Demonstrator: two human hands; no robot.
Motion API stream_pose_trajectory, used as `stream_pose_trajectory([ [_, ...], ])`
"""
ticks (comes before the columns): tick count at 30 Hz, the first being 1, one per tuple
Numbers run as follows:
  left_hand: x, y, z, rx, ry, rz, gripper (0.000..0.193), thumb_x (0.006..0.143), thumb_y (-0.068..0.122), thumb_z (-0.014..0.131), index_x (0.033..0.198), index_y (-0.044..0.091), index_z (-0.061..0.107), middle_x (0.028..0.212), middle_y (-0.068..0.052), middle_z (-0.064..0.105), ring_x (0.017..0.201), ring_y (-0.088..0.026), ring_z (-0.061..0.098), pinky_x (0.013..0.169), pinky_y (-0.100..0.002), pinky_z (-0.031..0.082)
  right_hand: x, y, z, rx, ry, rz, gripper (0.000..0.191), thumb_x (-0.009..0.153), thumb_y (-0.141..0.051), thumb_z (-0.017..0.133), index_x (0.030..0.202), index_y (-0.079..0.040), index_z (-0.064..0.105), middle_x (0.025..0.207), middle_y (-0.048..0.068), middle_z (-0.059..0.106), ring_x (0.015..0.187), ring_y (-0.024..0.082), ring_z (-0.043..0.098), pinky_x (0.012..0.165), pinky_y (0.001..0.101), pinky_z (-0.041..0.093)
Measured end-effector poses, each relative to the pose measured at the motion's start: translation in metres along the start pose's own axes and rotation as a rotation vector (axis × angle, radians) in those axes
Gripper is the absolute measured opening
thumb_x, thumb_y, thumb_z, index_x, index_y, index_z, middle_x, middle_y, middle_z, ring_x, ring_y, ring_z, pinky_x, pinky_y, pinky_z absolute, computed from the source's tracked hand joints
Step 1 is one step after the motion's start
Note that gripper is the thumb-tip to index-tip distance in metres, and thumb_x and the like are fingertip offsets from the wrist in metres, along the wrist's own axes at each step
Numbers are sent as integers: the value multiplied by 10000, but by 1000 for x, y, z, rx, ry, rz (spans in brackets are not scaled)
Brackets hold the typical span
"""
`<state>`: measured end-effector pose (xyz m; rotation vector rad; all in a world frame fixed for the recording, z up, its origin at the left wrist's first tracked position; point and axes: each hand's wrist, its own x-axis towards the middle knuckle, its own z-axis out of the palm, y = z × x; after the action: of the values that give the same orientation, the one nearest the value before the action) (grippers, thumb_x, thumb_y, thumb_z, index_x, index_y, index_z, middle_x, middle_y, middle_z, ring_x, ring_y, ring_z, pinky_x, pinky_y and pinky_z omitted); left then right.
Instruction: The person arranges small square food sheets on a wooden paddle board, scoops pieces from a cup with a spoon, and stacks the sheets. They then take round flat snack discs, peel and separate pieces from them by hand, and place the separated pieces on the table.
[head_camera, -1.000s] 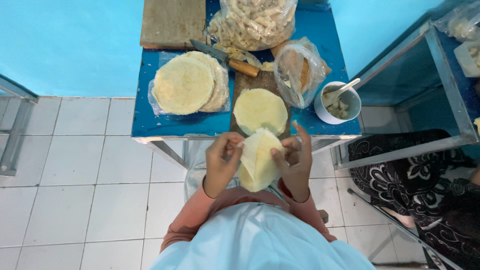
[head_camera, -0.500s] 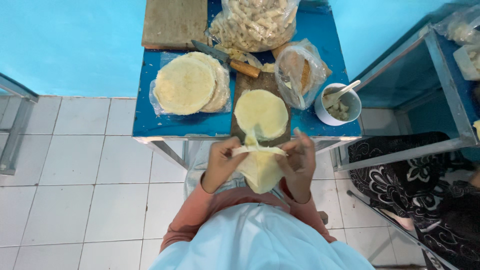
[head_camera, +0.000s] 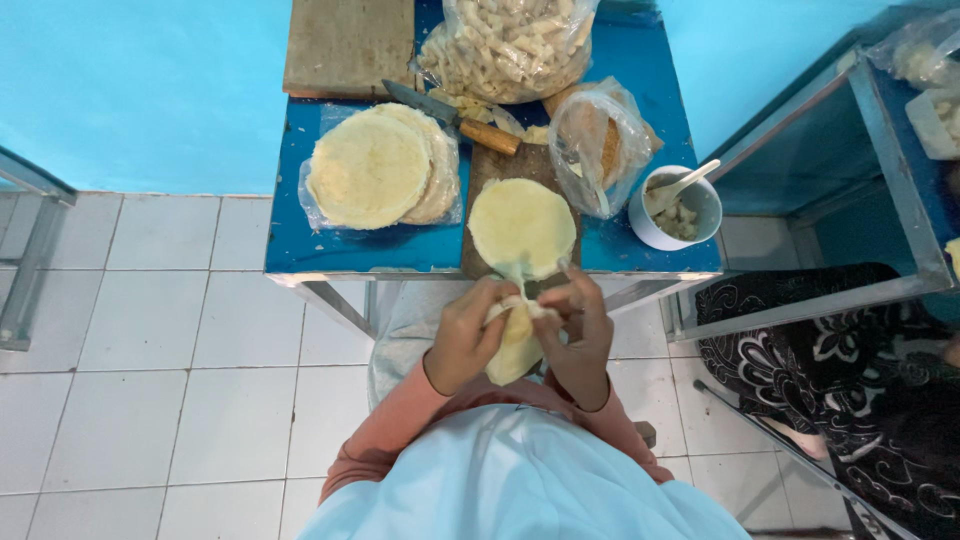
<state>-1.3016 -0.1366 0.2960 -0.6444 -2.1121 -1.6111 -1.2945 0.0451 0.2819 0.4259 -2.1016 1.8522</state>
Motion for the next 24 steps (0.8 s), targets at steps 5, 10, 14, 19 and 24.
stream_pose_trajectory([
  [5, 39, -23, 2, -24, 163, -116, 229, 928, -34, 584, 1143, 39, 612, 951, -159, 690, 853, -311, 726, 734, -350, 557, 45, 12, -8, -12, 117, -20, 663, 937, 59, 683, 1534, -24, 407, 1089, 87, 661, 921, 110, 677, 797, 221, 561],
  [10, 83, -35, 11, -111, 49, -108, 275, 907, -27, 610, 1173, 41, 593, 924, -142, 688, 821, -260, 723, 724, -337, 552, 94, 18, -4, 114, -49, -45, 724, 952, 65, 694, 1576, -23, 336, 1162, 121, 656, 1018, 139, 654, 887, 232, 511],
  [14, 130, -41, 19, -29, 6, -202, 411, 747, 4, 734, 1138, 30, 612, 746, -141, 598, 631, -232, 627, 603, -332, 511, 138, 25, -10, 120, -4, 81, 682, 974, 42, 670, 1562, -19, 330, 1125, 135, 727, 971, 124, 687, 865, 235, 547],
  [19, 179, -46, 14, 85, 29, -33, 392, 804, 113, 835, 1142, 54, 644, 824, -106, 631, 692, -205, 634, 621, -325, 512, 180, 30, -22, 196, -39, 141, 661, 992, 33, 634, 1565, -14, 308, 1129, 148, 730, 974, 126, 704, 865, 238, 551],
  [24, 203, -59, 11, 79, 92, 0, 307, 844, 108, 803, 1104, 38, 656, 872, -93, 629, 739, -207, 630, 650, -325, 507, 212, 27, -24, 257, 45, 161, 691, 974, 48, 663, 1581, -7, 338, 1092, 129, 718, 964, 130, 673, 872, 246, 531],
])
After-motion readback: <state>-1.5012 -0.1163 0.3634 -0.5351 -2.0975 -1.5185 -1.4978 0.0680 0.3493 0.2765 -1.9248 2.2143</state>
